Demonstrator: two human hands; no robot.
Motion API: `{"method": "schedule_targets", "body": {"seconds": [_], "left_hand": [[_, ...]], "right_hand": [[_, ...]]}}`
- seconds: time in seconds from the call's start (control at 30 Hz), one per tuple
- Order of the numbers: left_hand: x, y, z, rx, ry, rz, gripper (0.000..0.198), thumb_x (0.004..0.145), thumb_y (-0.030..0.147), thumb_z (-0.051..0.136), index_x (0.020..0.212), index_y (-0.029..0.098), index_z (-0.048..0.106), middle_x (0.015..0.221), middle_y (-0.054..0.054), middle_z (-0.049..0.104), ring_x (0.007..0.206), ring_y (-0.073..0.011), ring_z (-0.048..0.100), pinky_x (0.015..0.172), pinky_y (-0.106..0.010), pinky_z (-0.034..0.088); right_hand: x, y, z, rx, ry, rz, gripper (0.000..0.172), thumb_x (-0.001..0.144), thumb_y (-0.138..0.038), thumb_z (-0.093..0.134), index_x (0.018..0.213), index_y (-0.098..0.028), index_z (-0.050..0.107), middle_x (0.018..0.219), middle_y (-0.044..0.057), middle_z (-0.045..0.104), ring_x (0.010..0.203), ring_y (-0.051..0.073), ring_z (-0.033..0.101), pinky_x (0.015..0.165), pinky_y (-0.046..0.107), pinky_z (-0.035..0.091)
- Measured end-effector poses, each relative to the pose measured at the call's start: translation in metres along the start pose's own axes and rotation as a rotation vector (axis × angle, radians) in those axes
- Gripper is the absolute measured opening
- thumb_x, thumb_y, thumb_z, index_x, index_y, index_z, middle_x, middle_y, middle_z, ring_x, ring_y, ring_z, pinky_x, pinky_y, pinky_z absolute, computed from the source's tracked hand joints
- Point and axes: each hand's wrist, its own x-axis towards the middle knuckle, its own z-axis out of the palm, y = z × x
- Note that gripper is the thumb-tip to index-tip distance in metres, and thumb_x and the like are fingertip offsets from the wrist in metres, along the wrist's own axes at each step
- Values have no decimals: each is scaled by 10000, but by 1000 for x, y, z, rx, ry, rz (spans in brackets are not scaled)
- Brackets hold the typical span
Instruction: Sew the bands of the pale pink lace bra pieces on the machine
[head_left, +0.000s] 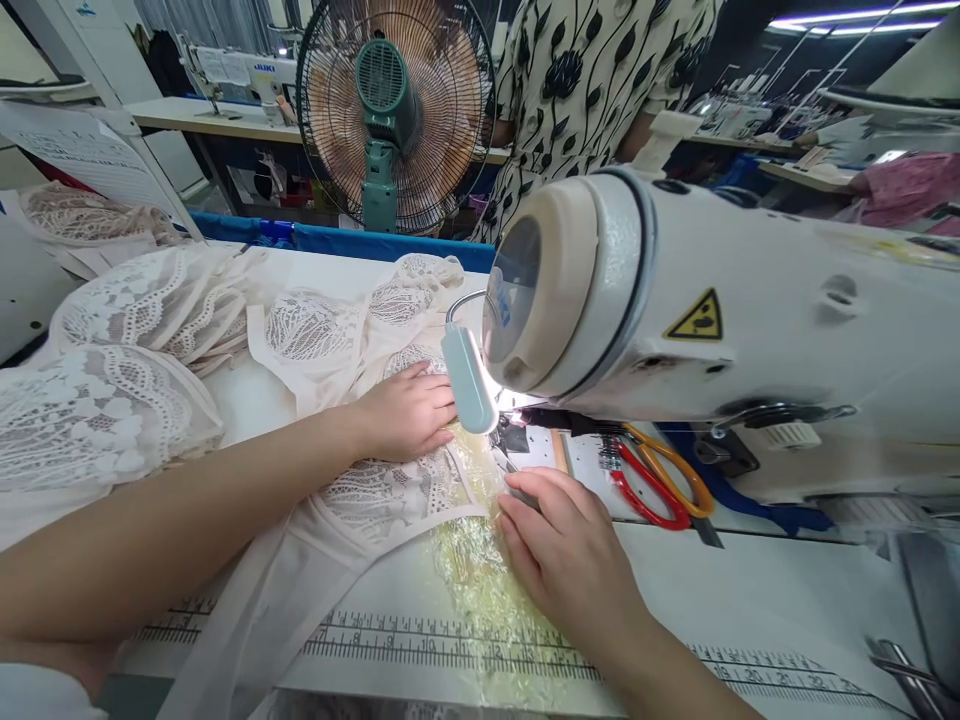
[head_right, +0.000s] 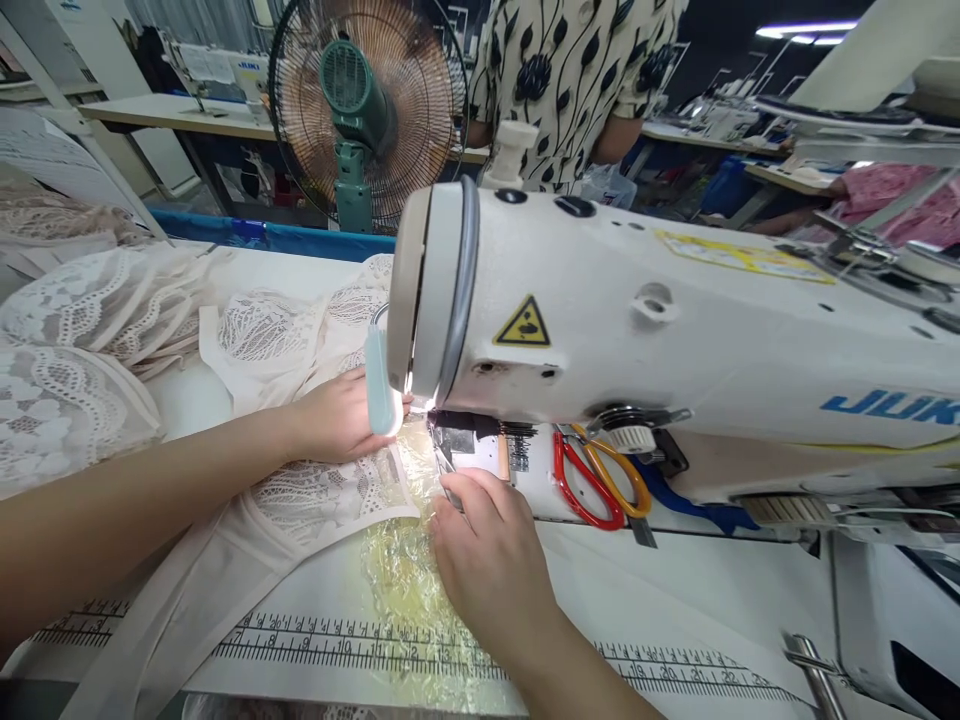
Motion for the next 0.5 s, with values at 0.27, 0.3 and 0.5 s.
{"method": "schedule_targets", "body": {"seconds": [0.27,0.3,0.5], "left_hand": [[-55,57,-38,149,-191,-500,509,808,448,520,1196,120,492,1031,-149,562,841,-279,537,627,-362,447],[-60,63,-37,143,-232,-541,503,803,423,534,1200,117,486,1013,-151,565,819,-280,542,613,-365,444],[-58,84,-22,-86,-291,-465,244,751,89,459,973,136,550,884,-78,587,733,-201,571,562,-282,422]], "right_hand": [[0,-1,-6,11,48,-35,150,833,-134,471,821,-165,618,977,101,627,1020,244,515,863,396,413],[0,-1,-6,6,49,-44,148,834,-139,471,821,-166,616,978,102,625,1019,247,516,862,399,415],[0,4,-1,-41,105,-149,113,839,-188,487,832,-169,598,964,112,615,982,266,524,835,421,428]]}}
